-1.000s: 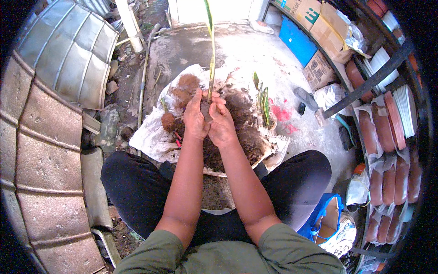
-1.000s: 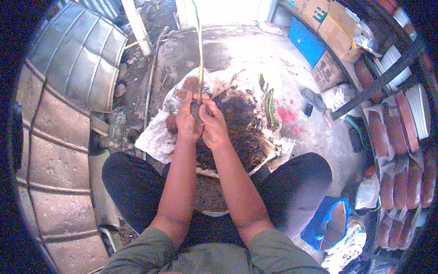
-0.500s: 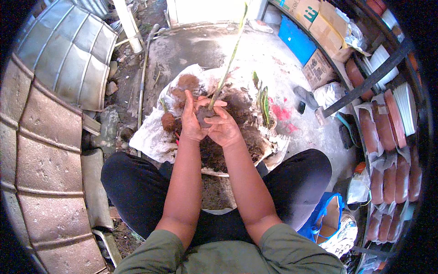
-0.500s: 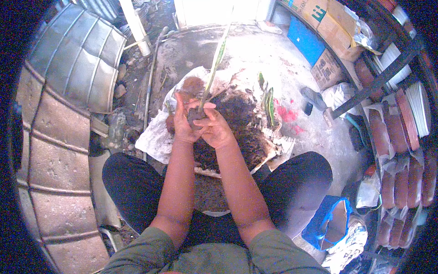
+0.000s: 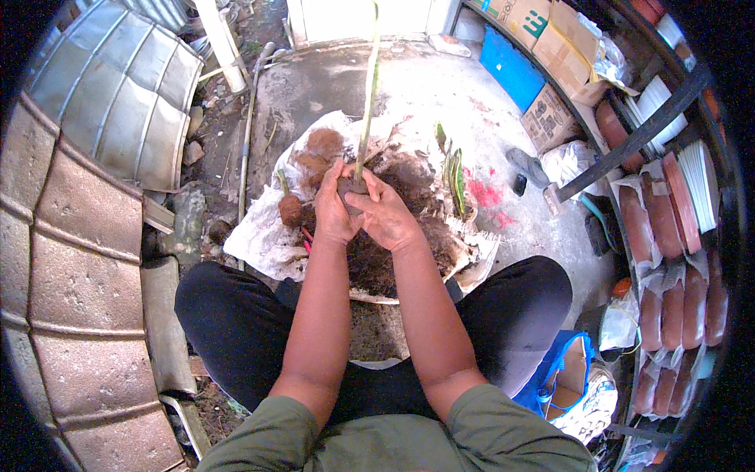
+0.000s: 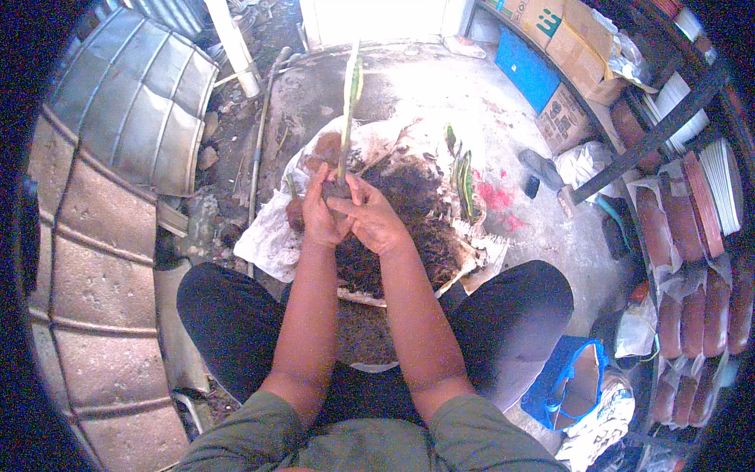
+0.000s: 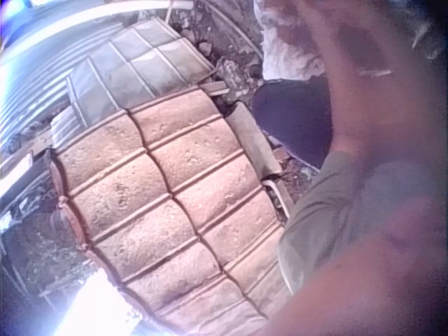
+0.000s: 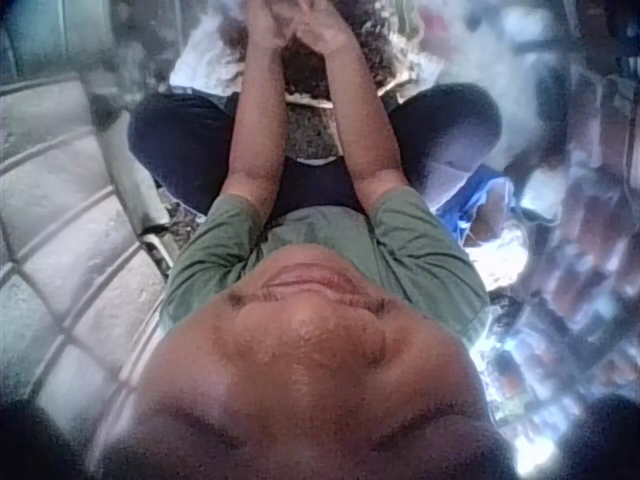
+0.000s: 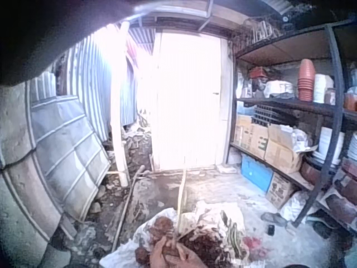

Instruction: The person sits cross-legged and wraps a small plant stem with a dark material, repeatedly adding and adjusting the wrapping by hand. The person handles soil from a nearby pile and continues to wrap the stem, occasionally picking up additional soil.

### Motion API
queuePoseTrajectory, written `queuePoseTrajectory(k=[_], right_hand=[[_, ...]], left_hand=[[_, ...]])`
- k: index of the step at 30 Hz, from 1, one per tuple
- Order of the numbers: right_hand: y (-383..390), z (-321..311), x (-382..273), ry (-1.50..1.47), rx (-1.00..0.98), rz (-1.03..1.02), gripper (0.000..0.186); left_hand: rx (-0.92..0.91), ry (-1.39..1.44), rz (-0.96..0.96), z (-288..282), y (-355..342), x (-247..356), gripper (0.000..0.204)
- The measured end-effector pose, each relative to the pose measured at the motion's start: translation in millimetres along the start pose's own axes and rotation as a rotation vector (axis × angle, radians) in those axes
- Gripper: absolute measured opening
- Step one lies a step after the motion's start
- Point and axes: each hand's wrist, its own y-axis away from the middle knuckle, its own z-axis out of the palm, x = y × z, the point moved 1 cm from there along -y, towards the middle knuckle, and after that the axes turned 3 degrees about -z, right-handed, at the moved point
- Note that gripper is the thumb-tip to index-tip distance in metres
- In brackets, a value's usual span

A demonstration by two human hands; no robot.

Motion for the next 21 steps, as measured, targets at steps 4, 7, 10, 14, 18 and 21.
queuePoseTrajectory(k=[4, 7, 10, 14, 18, 21], right_hand=[[-4, 0, -8, 0.03, 0.164, -0.002, 0.057], [-1, -9, -22, 0.041, 0.113, -0.014, 0.062], [0, -4, -27, 0.062, 0.003, 0.008, 0.066], [2, -8, -22, 0.058, 0.002, 0.042, 0.07], [0, -12, -15, -0.031, -0.012, 0.046, 0.059], [3, -11, -17, -0.064, 0.069, 0.137, 0.045]], left_hand=[[0.147, 0.131, -0.026, -9, -5, 6, 0.051], [-0.085, 0.049, -0.004, 21, 6, 13, 0.036], [-0.091, 0.17, 0.049, 14, 4, 9, 0.031], [0.06, 0.169, -0.025, 5, 1, 3, 0.031], [-0.151, 0.187, -0.021, 9, -1, 0, 0.021], [-0.105, 0.192, 0.003, 26, 3, -1, 0.018]])
